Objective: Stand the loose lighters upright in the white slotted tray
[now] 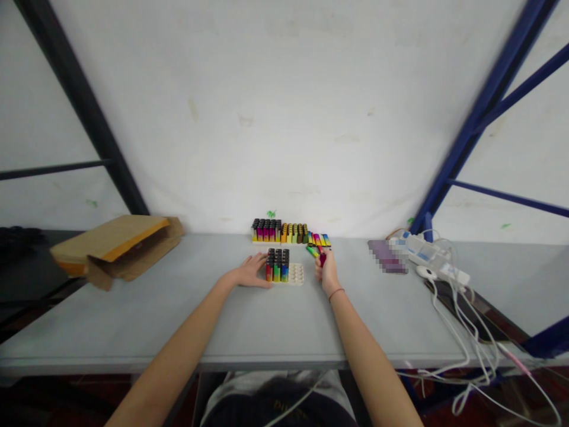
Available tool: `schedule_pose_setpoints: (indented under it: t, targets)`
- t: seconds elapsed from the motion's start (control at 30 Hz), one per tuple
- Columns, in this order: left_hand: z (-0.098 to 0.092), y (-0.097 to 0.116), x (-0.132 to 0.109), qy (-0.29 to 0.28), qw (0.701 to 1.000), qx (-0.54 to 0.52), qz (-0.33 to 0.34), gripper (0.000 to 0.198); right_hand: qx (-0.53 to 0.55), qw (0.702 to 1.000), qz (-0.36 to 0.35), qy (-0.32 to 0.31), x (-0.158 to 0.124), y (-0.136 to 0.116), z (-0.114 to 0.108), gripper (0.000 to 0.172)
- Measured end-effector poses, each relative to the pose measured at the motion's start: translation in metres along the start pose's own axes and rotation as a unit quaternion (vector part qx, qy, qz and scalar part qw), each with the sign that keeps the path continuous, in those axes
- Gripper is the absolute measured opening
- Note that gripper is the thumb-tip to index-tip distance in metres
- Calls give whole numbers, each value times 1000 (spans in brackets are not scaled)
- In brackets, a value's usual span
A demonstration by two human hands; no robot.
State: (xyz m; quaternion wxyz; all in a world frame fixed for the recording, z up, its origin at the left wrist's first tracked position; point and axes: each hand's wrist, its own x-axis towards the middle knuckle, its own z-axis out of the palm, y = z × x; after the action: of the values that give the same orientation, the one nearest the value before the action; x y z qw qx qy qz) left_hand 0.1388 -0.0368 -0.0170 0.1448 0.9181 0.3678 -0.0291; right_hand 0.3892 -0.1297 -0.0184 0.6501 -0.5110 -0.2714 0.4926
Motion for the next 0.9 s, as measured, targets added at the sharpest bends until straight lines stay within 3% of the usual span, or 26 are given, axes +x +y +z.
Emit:
schedule_pose_setpoints:
  t: [0.23,0.4,0.7,0.9]
  targets:
    - [0,1,0,-6,1000,2,-1,106,13,998,27,63,-11,1,21,43]
    - [0,1,0,-3,1000,0,1,106,38,995,39,86,-14,-1,23,42]
    - [1,-2,1,-2,1000,-1,4,106,45,997,35,54,-12,-1,20,44]
    - [2,-2,1,1,1000,0,3,107,11,997,40,70,-10,3,20,44]
